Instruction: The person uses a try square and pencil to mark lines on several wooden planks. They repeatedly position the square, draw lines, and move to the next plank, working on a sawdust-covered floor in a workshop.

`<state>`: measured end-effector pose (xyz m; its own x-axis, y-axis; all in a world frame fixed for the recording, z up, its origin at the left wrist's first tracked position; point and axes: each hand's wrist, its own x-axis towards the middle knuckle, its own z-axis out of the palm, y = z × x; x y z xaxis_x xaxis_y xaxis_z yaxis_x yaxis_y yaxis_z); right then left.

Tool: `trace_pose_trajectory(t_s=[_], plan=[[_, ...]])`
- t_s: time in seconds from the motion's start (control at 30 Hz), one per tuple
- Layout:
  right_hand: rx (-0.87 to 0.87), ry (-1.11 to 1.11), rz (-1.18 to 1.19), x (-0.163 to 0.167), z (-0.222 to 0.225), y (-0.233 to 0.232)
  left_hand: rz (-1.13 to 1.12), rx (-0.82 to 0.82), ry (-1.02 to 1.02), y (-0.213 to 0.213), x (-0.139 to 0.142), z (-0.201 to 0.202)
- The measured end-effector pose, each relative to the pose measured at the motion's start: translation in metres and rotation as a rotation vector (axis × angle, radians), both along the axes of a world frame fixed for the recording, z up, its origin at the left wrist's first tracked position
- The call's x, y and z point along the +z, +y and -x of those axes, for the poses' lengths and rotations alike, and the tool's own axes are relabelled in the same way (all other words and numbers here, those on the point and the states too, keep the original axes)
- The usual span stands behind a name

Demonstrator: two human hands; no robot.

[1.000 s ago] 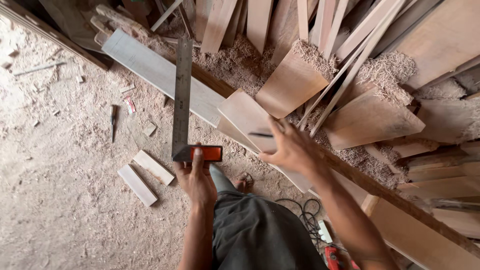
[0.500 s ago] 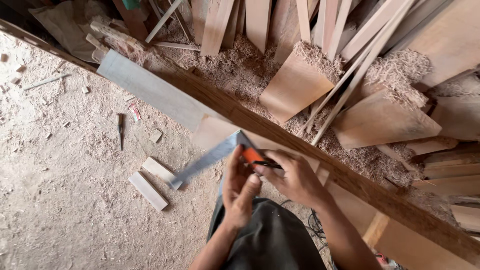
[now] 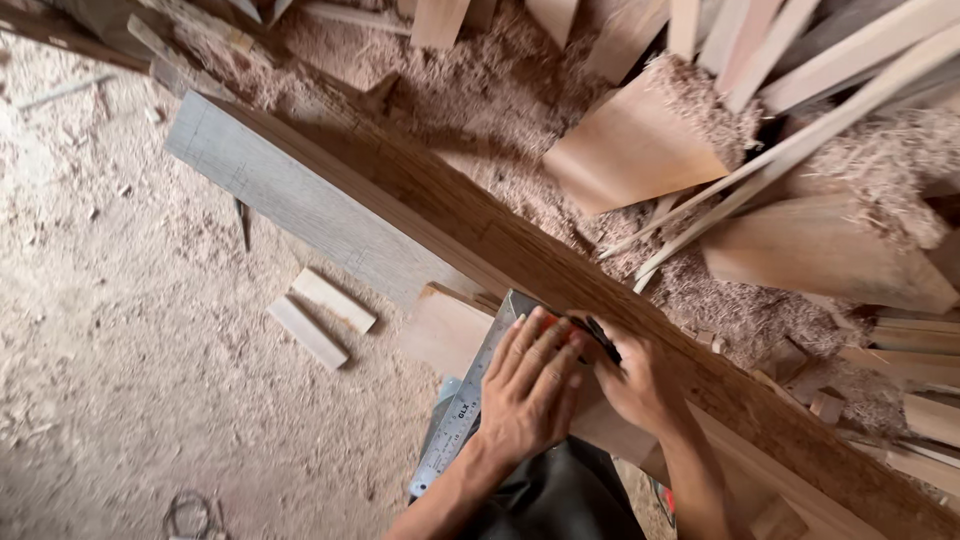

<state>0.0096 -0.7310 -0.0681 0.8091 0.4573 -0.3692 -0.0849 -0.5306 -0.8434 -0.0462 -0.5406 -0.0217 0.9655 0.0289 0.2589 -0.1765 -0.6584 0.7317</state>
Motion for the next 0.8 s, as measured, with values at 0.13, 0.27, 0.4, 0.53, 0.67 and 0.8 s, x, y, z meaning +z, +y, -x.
trace_pose_trajectory(t_s=[0.13,0.27,0.4,0.53,0.67,0.8], plan=[[0.069,0.213,0.221,-0.006,-0.004,0.0,0.0,-0.04,0.114,0.004,-0.009,-0.007],[0.087,0.08,0.028,-0.001,-0.011,0.014,-0.011,-0.069,0.201,0.009,-0.015,-0.008],[0.065,0.192,0.065,0.012,-0.019,0.035,-0.022,-0.058,0.21,0.02,-0.021,-0.01],[0.127,-0.011,-0.018,0.021,-0.029,0.053,-0.014,-0.037,0.193,0.028,-0.024,-0.013],[0.102,0.017,-0.051,0.024,-0.034,0.06,-0.012,-0.029,0.179,0.028,-0.026,-0.014],[0.095,0.069,-0.011,0.015,-0.029,0.057,-0.016,-0.021,0.178,0.028,-0.03,-0.013]])
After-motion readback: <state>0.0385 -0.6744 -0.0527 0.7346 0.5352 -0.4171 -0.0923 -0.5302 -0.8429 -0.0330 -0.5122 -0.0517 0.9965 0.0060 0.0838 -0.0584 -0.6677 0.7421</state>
